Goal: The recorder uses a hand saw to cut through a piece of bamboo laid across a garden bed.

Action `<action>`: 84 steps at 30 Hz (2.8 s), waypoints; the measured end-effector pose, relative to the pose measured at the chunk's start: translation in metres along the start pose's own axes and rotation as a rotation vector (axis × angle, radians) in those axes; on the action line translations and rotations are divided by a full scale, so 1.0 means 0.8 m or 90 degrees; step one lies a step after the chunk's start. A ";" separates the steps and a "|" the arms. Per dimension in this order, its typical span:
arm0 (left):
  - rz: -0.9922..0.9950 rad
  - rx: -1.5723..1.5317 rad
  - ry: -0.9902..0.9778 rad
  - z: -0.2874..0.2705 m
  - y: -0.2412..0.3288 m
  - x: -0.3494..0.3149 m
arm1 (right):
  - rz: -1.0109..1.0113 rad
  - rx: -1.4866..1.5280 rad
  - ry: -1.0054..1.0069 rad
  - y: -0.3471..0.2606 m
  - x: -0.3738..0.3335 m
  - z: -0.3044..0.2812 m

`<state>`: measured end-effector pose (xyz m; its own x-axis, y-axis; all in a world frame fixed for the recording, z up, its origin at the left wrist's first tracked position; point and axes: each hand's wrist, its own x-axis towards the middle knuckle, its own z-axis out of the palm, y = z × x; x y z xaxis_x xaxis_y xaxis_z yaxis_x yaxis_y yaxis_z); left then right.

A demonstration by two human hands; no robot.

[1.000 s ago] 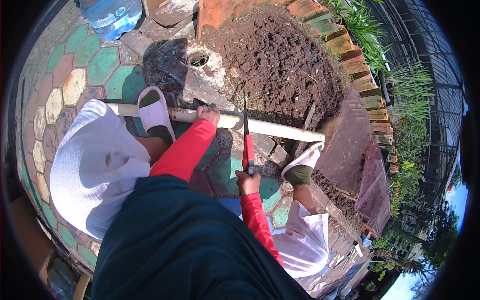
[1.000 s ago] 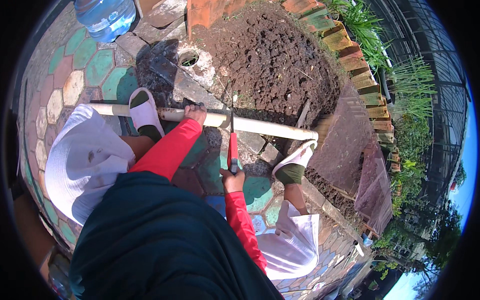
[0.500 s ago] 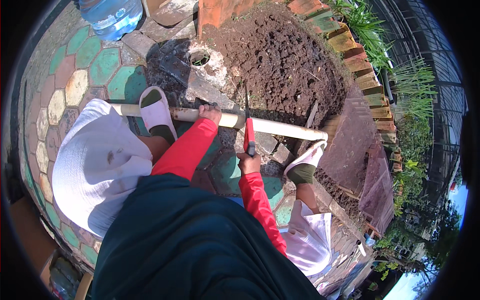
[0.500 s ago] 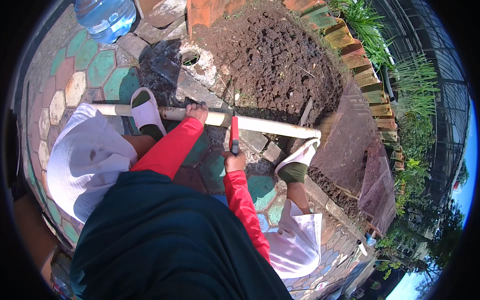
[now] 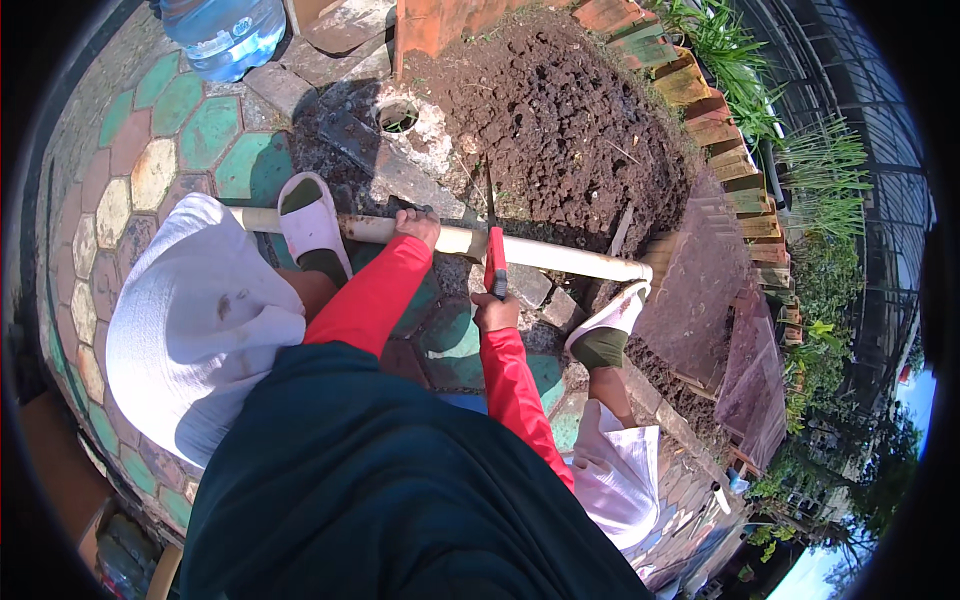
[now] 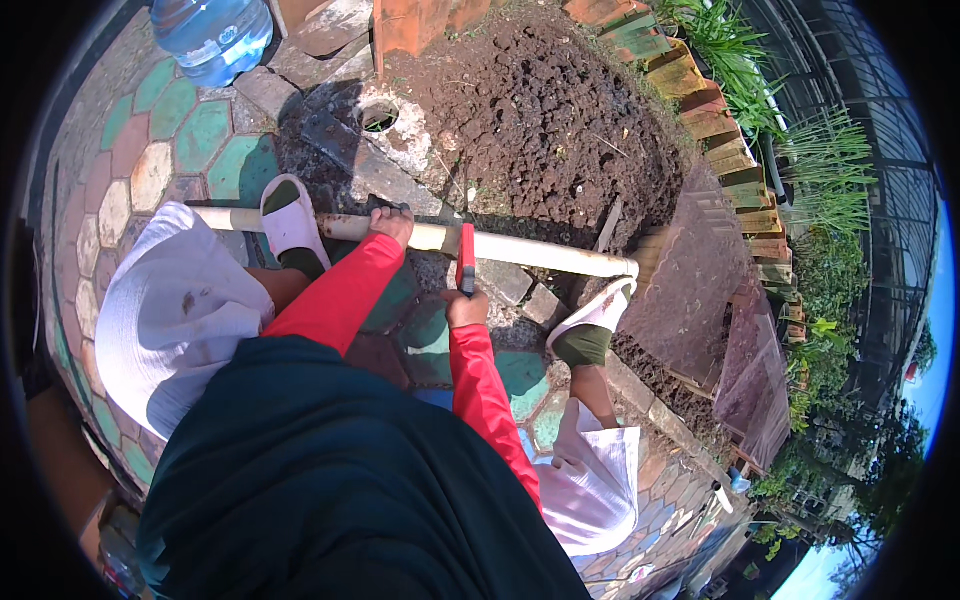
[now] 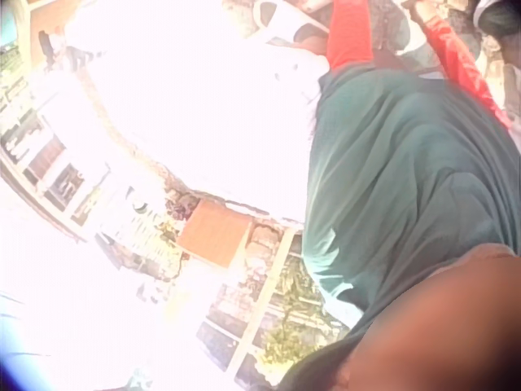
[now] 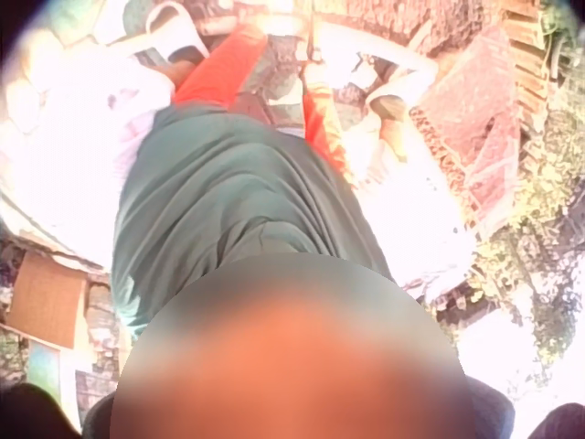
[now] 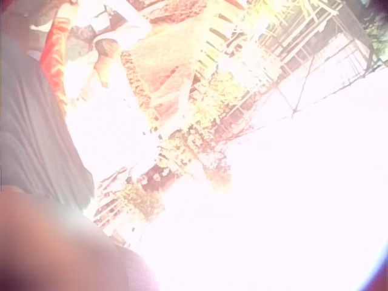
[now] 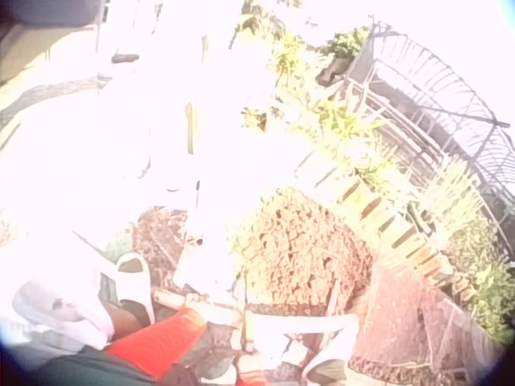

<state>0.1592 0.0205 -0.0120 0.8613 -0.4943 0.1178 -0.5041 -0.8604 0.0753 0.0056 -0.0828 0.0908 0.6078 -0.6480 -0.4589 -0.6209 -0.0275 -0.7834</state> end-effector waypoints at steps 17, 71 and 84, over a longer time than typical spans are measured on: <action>0.014 0.049 0.128 0.027 0.002 -0.003 | 0.080 0.164 -0.080 0.014 0.000 -0.016; -0.025 -0.043 -0.168 -0.008 -0.002 0.010 | 0.106 0.204 -0.081 -0.011 -0.003 -0.008; -0.038 -0.070 -0.193 -0.026 -0.001 0.014 | -0.019 0.102 -0.007 0.020 -0.053 -0.007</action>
<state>0.1676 0.0182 0.0098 0.8612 -0.4720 -0.1886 -0.4418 -0.8786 0.1813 -0.0325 -0.0599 0.1000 0.6307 -0.6405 -0.4382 -0.5164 0.0751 -0.8530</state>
